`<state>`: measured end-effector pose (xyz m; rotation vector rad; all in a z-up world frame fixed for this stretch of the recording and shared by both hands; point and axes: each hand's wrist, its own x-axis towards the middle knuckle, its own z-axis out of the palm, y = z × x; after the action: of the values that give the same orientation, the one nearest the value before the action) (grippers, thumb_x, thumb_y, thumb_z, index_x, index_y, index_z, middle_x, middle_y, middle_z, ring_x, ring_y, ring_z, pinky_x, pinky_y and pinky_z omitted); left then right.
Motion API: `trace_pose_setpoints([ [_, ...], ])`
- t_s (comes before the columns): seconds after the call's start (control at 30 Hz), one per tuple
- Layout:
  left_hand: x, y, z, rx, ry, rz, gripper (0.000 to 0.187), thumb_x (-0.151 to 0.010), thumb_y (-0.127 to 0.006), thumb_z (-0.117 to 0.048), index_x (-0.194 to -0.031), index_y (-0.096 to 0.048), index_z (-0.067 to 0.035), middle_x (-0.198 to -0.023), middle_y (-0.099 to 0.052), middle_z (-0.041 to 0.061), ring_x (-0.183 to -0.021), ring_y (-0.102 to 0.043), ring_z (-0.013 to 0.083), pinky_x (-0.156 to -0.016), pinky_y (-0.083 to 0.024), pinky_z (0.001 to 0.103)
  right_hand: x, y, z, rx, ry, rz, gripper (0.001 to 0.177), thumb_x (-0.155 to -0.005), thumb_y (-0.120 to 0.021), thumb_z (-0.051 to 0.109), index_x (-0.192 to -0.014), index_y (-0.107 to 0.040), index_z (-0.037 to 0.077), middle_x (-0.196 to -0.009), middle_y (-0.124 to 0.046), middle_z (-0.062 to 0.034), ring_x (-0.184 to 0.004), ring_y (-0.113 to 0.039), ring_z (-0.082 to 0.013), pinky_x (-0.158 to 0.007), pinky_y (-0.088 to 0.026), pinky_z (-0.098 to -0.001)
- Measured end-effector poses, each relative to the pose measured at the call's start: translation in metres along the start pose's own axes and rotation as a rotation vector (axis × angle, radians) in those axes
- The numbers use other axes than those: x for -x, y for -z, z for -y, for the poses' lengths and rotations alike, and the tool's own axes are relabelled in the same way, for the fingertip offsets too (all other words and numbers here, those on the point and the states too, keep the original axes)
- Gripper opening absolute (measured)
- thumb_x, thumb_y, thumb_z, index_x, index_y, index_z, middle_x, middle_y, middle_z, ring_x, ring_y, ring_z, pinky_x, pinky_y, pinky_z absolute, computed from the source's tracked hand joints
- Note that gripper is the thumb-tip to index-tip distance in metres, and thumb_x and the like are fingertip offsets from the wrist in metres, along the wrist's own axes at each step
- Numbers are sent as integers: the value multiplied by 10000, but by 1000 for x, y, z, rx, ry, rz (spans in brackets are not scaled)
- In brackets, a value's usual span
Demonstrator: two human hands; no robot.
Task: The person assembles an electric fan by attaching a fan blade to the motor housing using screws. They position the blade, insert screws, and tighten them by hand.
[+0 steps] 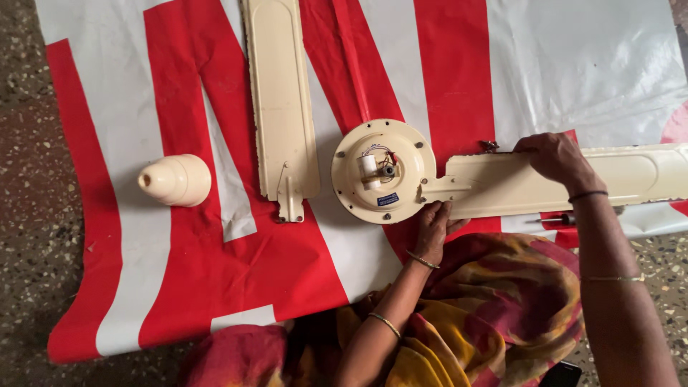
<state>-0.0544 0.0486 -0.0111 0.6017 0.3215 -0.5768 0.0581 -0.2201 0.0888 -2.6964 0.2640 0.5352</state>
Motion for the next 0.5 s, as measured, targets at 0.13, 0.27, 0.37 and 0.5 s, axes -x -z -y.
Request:
trace_pose_setpoints([
  [0.13, -2, 9, 7, -40, 24, -11, 223, -1105, -552, -237, -1133, -667, -47, -1117, -710, 48, -1036, -721, 193, -933, -630, 382, -37, 2, -15, 119, 26, 323, 342, -954, -567, 57, -1171, -801, 179, -1130, -804, -89, -1085, -741, -278, -969, -574, -427],
  [0.27, -3, 7, 7, -11, -37, 43, 231, -1189, -578, -210, -1073, -624, -15, -1073, -641, 42, -1026, -694, 198, -993, -654, 433, -71, -4, 11, 187, 36, 599, 331, -965, -588, 123, -1236, -768, 186, -1131, -820, -50, -1062, -745, -220, -971, -558, -399],
  [0.37, -1, 4, 1, -60, 8, 14, 236, -1107, -524, -227, -1089, -657, -33, -1111, -701, 58, -1051, -718, 192, -949, -631, 395, -82, -3, 40, 110, -75, 754, 369, -948, -554, 49, -1209, -800, 139, -1101, -828, -96, -1025, -728, -246, -924, -571, -427],
  [0.5, 1, -3, -5, -58, 12, -19, 218, -1113, -529, -210, -1106, -651, -29, -1115, -685, 48, -1054, -711, 195, -945, -631, 408, -106, 10, 80, -112, -157, 828, 490, -862, -538, -110, -1215, -773, 136, -1150, -817, -24, -1053, -746, -148, -917, -632, -356],
])
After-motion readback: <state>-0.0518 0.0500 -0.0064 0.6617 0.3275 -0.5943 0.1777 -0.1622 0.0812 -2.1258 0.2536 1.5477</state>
